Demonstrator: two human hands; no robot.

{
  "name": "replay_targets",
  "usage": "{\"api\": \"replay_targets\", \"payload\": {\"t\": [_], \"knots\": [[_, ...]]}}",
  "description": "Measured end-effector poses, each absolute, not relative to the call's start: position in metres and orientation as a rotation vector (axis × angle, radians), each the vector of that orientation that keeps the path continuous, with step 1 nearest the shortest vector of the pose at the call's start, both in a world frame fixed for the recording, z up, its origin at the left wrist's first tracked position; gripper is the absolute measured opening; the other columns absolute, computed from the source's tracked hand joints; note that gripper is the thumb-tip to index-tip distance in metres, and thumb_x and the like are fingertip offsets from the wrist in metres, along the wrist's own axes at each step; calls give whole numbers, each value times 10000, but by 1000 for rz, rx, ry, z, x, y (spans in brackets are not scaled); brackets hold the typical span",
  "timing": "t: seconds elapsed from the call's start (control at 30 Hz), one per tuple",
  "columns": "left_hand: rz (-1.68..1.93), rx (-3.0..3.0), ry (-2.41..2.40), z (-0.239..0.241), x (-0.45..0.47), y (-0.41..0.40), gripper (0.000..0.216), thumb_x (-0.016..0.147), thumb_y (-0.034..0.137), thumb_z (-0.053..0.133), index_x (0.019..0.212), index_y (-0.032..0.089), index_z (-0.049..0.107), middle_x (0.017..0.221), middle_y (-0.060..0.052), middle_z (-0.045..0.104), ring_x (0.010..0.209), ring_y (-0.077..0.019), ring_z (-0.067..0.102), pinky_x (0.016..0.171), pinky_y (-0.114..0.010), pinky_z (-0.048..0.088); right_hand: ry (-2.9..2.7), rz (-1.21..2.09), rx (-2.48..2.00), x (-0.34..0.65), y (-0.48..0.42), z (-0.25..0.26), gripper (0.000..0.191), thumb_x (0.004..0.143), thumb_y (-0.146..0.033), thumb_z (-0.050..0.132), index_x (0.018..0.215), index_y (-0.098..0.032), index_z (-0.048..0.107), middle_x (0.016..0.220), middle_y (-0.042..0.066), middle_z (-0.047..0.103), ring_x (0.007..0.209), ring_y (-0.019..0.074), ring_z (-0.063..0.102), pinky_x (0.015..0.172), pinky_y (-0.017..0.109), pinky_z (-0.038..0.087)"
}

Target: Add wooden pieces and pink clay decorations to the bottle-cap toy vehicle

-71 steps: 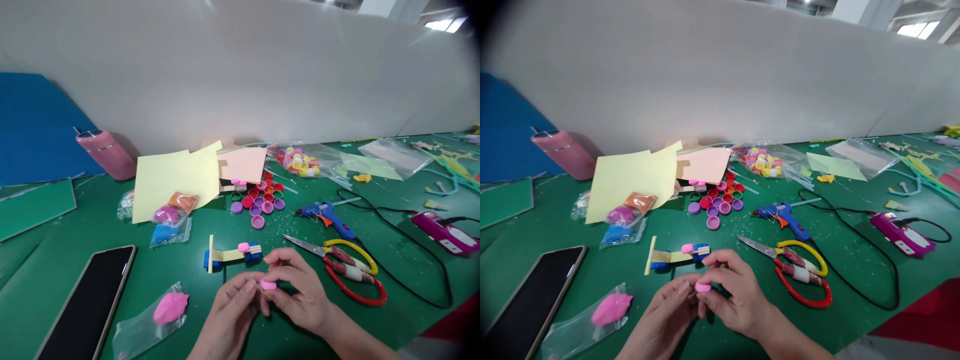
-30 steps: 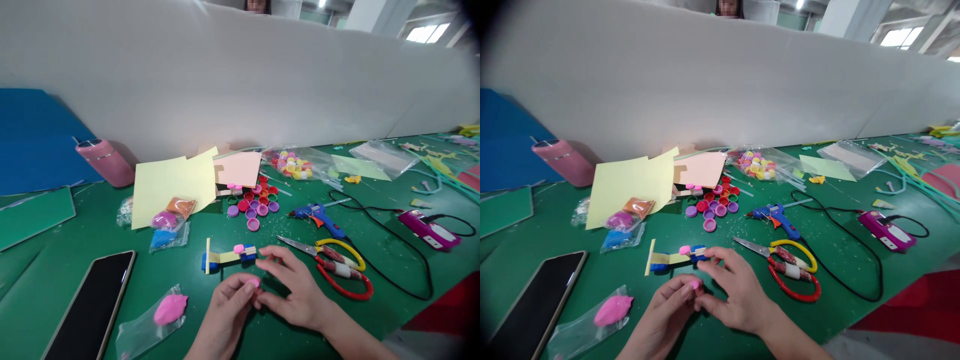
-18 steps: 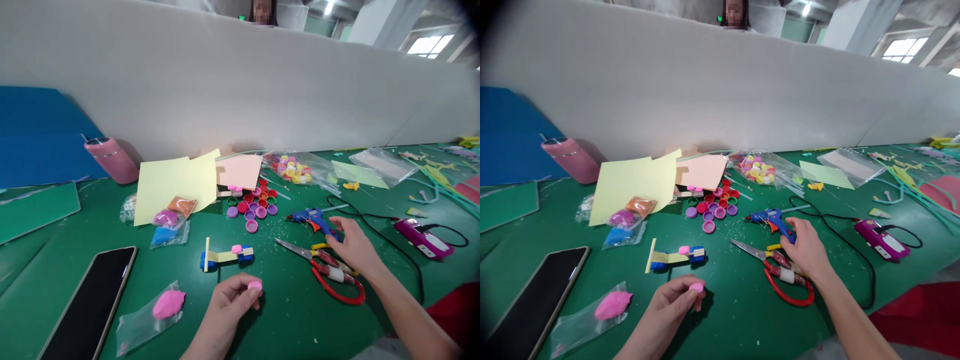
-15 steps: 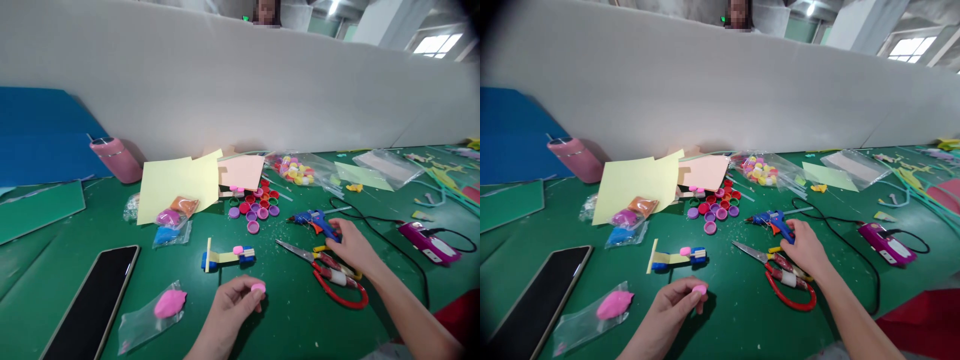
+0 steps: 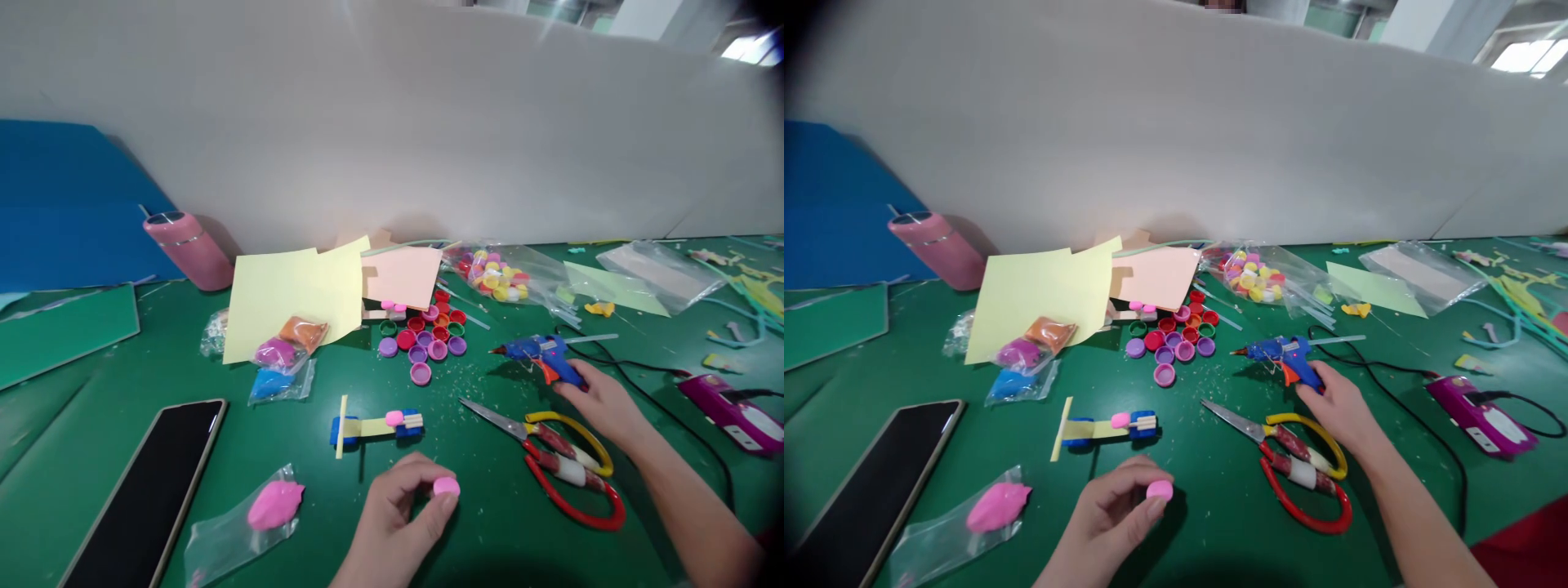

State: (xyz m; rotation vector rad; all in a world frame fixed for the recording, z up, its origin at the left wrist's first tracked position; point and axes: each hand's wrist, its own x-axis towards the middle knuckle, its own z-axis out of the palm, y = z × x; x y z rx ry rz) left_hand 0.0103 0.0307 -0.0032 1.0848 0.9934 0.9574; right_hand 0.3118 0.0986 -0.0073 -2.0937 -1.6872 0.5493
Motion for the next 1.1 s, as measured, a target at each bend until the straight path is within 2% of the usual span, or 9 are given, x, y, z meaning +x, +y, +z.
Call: {"api": "replay_targets", "payload": {"t": [0.1,0.17,0.23,0.33,0.47,0.63,0.83,1.0,1.1], "knots": [[959,1226,979,-10,6,28,120,732,233,611,814,184,683,748,-51,589,717,-173,540,653,-272,421,-1503,962,-1796,302,86,14,272,827,-397,402,1004,-200,463,777,58,656,729,210,636,637,290,496],[957,1297,979,-14,3,29,127,737,214,604,840,185,672,763,-56,588,725,-179,551,667,-283,432,-1348,1268,-1596,290,79,28,245,810,-390,484,986,-222,459,711,30,623,670,183,624,598,265,495],[968,1363,966,-17,0,31,148,735,188,602,872,188,659,775,-59,589,728,-180,560,666,-284,442,-1311,1350,-1530,280,74,38,202,796,-372,535,926,-233,465,598,-12,570,546,136,568,497,216,461],[1005,1439,944,-18,-3,34,191,733,145,594,910,198,642,776,-58,591,721,-176,568,649,-279,455,-1353,1293,-1560,271,69,43,199,769,-357,583,883,-235,474,527,-34,516,474,123,514,433,206,431],[1026,1482,939,-18,-5,36,224,735,108,577,927,210,632,776,-57,595,712,-174,573,643,-282,466,-1520,1191,-1713,269,64,38,191,733,-357,615,833,-229,513,517,-4,542,470,165,545,403,234,450],[1029,1521,915,-17,-7,39,262,728,84,579,944,225,623,785,-57,608,729,-178,579,650,-282,466,-1762,1130,-1669,263,55,33,105,810,-328,528,803,-225,513,578,-9,535,505,136,537,458,211,479],[1122,1680,965,-21,-3,35,283,722,71,555,958,217,609,809,-82,602,742,-196,563,654,-308,454,-1852,1184,-1639,253,45,27,306,824,-338,506,1106,-224,469,737,16,619,548,138,573,486,207,514],[1234,1791,1113,-27,0,29,248,700,92,561,918,208,592,803,-80,578,733,-205,545,651,-325,451,-1934,1041,-1734,250,40,16,425,813,-386,508,1201,-226,440,1002,67,622,796,212,616,685,298,538],[1188,1955,1197,-25,-4,29,285,679,58,578,928,196,577,860,-90,567,781,-207,554,689,-320,469,-1992,935,-1744,250,40,13,407,807,-397,510,1173,-222,470,1047,82,611,881,248,601,756,355,520]]}}
